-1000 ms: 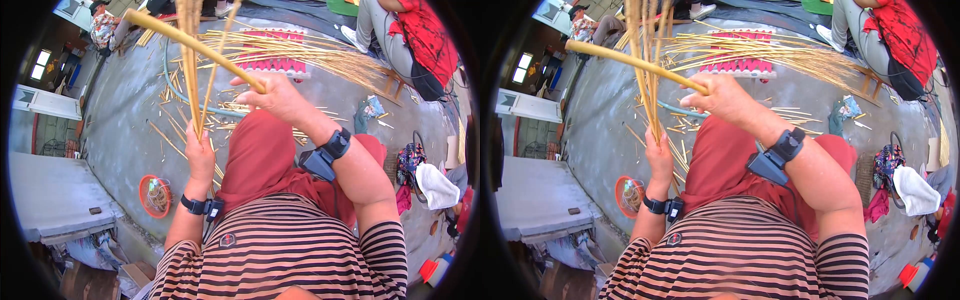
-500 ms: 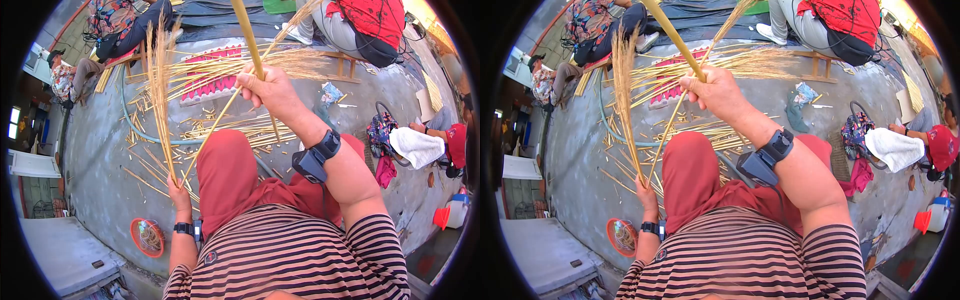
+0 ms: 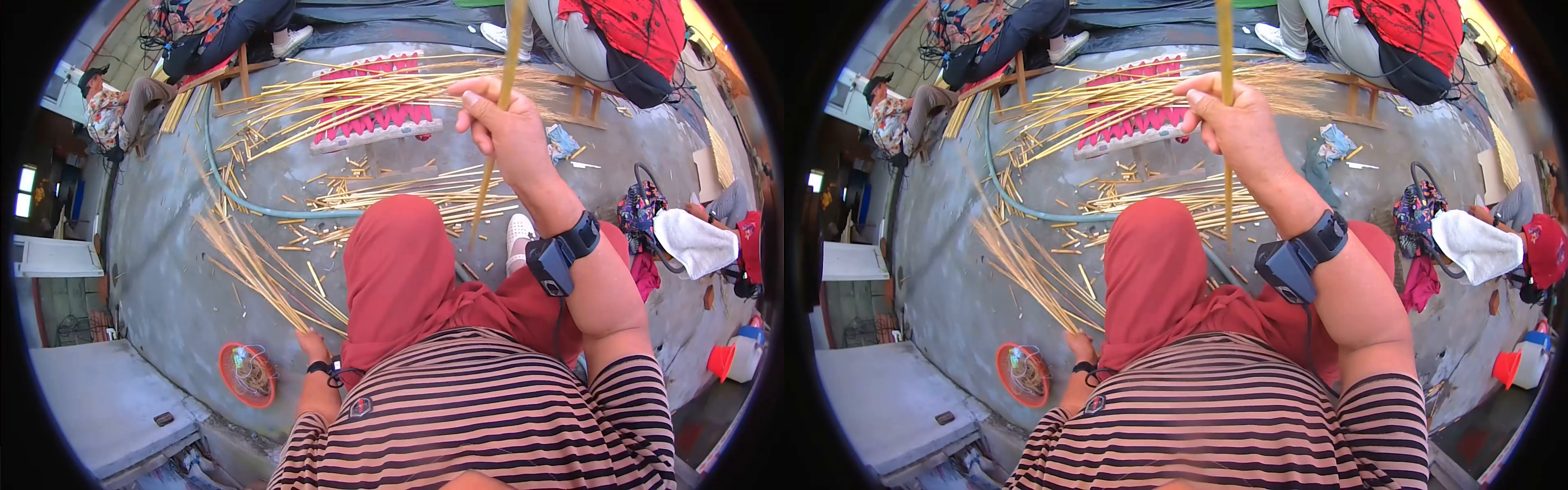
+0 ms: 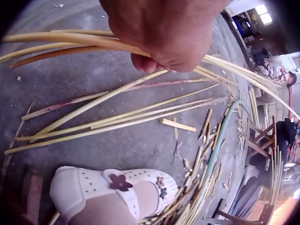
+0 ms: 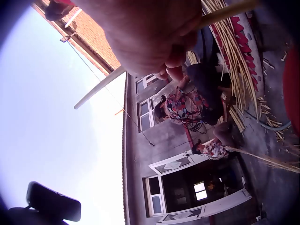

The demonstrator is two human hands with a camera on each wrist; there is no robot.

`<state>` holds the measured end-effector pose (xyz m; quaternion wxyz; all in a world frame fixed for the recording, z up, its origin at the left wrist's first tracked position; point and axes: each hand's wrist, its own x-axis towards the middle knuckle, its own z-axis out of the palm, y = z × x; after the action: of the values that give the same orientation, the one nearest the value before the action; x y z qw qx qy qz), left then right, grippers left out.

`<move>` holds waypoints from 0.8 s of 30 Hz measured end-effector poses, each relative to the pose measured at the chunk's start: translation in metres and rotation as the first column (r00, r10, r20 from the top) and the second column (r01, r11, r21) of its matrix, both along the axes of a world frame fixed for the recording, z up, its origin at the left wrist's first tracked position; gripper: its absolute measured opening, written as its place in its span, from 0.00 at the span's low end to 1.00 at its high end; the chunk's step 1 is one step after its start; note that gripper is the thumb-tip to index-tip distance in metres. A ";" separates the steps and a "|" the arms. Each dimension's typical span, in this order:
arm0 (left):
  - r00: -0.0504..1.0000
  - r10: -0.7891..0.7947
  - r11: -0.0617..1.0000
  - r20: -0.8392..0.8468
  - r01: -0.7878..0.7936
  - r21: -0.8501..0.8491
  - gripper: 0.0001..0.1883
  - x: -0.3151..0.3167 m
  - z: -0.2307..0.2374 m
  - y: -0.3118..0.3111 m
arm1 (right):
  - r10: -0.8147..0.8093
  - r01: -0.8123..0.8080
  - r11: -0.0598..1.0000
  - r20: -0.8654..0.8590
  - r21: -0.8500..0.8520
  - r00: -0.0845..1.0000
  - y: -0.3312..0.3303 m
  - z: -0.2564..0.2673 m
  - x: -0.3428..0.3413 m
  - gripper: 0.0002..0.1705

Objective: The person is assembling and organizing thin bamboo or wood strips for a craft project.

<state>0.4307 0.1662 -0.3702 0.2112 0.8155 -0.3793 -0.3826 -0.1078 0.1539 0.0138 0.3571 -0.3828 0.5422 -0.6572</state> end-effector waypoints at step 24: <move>0.514 -0.365 0.257 0.776 0.857 -0.447 0.13 -0.475 0.203 -0.379 | 0.271 -0.247 0.961 -0.587 0.123 0.763 0.038 -0.013 0.041 0.11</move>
<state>-0.0444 -0.2130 -0.1676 0.2641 0.4604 -0.8472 0.0218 -0.0672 0.1920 0.0005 0.2620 -0.6345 0.5814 -0.4367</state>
